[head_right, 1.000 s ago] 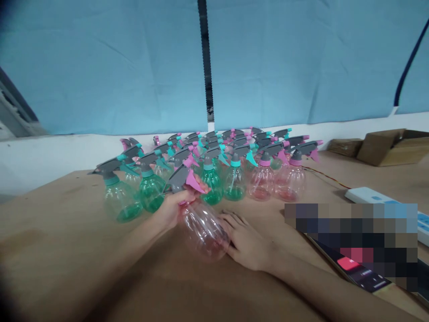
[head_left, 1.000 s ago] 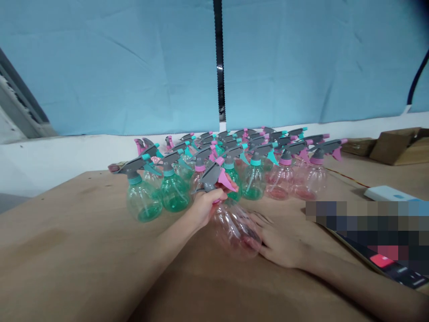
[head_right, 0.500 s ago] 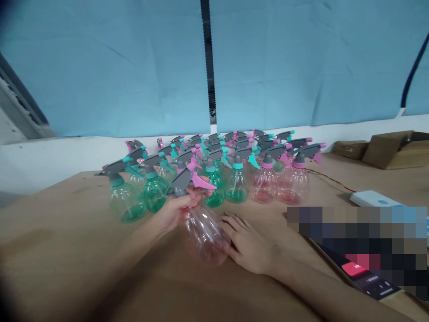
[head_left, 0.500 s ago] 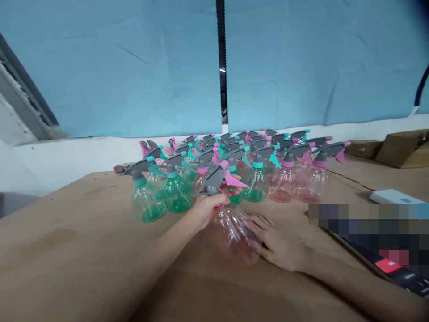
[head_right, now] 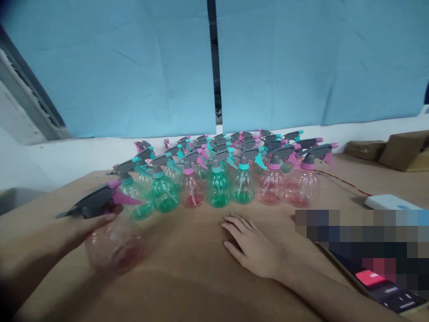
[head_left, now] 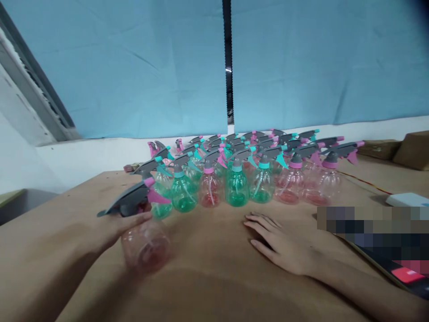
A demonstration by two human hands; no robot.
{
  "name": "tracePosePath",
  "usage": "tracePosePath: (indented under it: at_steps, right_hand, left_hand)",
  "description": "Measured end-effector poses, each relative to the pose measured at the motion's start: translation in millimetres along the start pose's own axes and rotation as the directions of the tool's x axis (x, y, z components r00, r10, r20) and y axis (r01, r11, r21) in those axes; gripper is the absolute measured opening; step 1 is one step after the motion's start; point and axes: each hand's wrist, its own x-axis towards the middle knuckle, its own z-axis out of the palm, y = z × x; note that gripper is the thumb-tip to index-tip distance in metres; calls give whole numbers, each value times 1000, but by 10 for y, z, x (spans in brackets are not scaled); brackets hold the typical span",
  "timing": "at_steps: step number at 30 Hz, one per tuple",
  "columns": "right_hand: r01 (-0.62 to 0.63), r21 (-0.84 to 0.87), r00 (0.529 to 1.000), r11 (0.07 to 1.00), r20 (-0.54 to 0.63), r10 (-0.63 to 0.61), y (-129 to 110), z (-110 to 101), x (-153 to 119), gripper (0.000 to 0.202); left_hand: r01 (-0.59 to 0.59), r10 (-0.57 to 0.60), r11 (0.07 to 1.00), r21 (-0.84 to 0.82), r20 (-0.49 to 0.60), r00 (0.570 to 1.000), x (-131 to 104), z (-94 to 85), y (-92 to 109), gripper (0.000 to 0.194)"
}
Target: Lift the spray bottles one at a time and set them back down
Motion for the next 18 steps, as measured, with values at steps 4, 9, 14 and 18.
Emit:
tracePosePath:
  at_steps: [4, 9, 14, 18]
  right_hand:
    - [-6, 2, 1000, 1000, -3, 6, -5, 4, -4, 41]
    - [0, -1, 1000, 1000, 6, 0, 5, 9, 0, 41]
    - [0, 4, 1000, 1000, -1, 0, -2, 1, 1, 41]
    - [2, 10, 1000, 1000, 2, -2, -10, -11, 1, 41]
  left_hand:
    - [-148, 142, 989, -18, -191, 971, -35, -40, -65, 16]
    - [-198, 172, 976, -96, -231, 958, -60, 84, -64, 16]
    - [-255, 261, 965, 58, -200, 944, 71, 108, -139, 18]
    - [-228, 239, 970, 82, -179, 954, 192, 126, -169, 20]
